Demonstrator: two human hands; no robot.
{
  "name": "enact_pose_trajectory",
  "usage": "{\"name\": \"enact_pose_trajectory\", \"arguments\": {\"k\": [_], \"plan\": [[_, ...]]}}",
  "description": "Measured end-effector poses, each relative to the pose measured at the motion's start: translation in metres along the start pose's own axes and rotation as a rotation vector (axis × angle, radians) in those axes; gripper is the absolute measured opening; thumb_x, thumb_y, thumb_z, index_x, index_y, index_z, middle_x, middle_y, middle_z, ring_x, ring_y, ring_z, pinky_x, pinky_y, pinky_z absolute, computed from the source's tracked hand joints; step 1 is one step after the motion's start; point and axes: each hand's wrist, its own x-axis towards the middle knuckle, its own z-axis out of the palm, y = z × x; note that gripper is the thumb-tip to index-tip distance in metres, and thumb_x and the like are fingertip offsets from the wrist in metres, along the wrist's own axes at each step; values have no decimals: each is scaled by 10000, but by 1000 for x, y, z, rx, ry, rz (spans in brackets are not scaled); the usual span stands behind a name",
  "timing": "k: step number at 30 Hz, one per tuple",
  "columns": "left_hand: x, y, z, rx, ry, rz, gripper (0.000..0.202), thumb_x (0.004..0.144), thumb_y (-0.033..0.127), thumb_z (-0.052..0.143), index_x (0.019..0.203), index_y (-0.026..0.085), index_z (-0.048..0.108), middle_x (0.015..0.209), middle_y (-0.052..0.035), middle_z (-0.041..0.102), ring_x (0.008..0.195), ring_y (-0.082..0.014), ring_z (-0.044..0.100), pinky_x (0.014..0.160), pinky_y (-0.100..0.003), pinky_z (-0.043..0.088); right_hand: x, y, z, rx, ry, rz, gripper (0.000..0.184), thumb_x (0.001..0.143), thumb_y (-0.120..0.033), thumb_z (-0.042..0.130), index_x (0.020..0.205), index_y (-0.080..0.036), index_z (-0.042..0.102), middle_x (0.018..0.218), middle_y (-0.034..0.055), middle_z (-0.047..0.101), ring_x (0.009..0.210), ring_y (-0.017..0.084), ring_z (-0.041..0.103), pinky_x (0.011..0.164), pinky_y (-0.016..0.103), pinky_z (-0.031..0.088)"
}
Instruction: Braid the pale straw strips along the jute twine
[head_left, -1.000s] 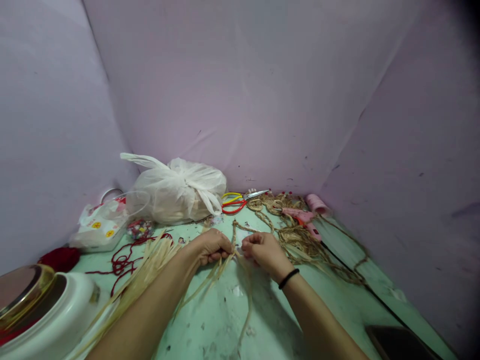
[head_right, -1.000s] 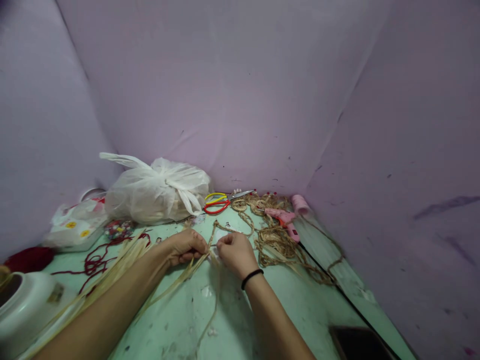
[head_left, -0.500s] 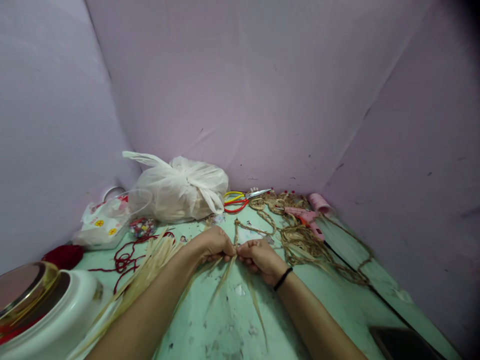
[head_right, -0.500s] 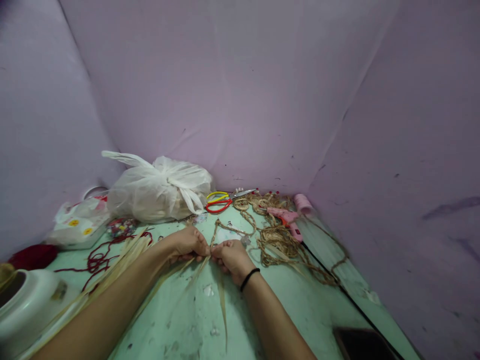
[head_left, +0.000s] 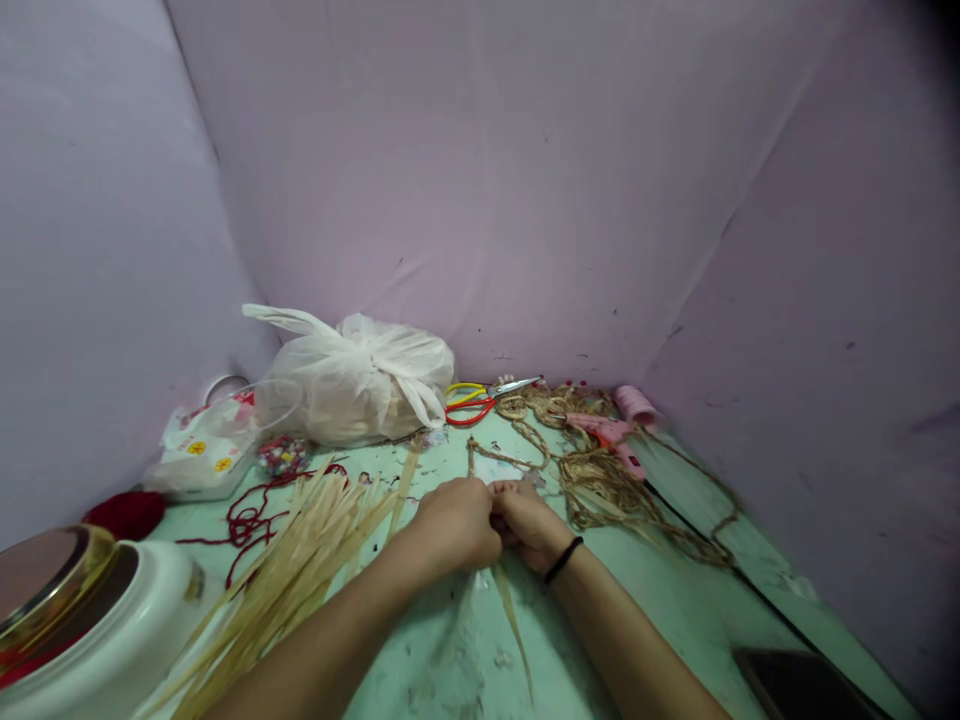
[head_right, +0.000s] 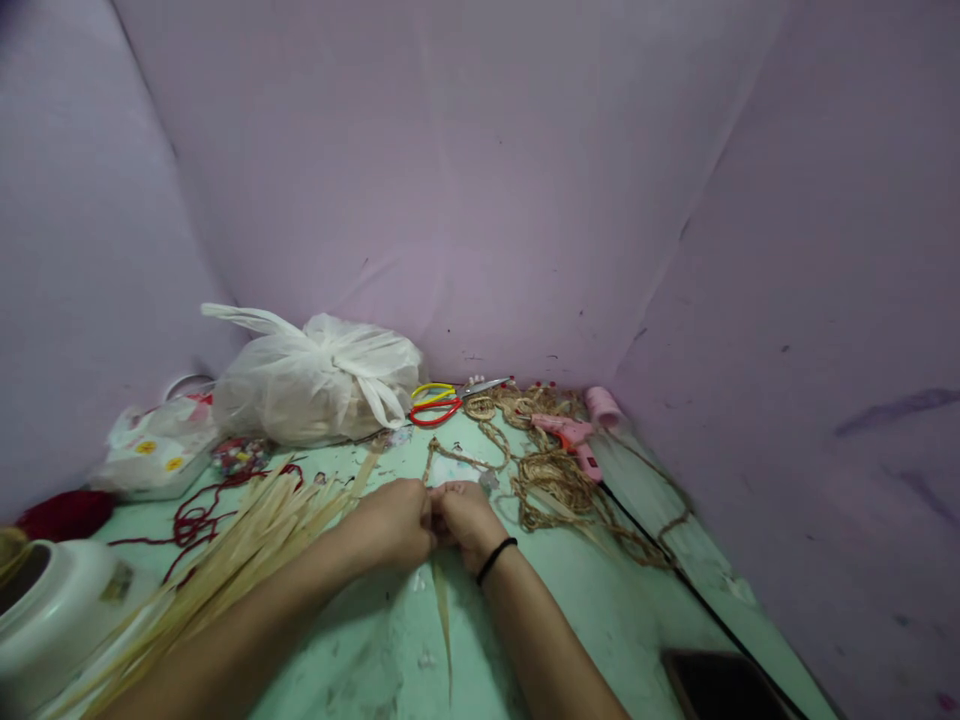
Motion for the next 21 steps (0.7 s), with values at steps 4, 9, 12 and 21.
{"name": "enact_pose_trajectory", "arguments": {"k": [4,9,12,21], "plan": [[12,-13,-26,-105,59,-106,191,658,246,504,509,139,557,407,-29,495,386,-130,475,414,-224,324,3,0,-8,-12,-105,7,141,598,-94,488,462,-130,481,306,-84,266,281,19,160,334,200,54],[20,-24,-18,-620,-166,-216,142,671,180,502,571,101,564,461,-22,541,324,-70,411,336,-187,262,5,-1,-14,33,-190,18,140,624,-144,533,489,-130,499,307,-85,278,285,20,170,336,198,56],[20,-28,-1,-799,-283,-229,106,645,170,541,596,85,581,492,-35,565,350,-68,445,326,-176,262,4,-1,-14,-8,-191,-20,108,592,-129,548,494,-127,504,332,-73,345,301,18,211,339,189,81],[26,-26,17,-605,-45,-241,170,533,81,513,404,150,427,279,60,311,257,-50,249,307,-200,140,9,4,-15,-657,68,-329,78,528,-87,540,511,-145,590,497,11,581,467,92,448,445,205,272]]}}
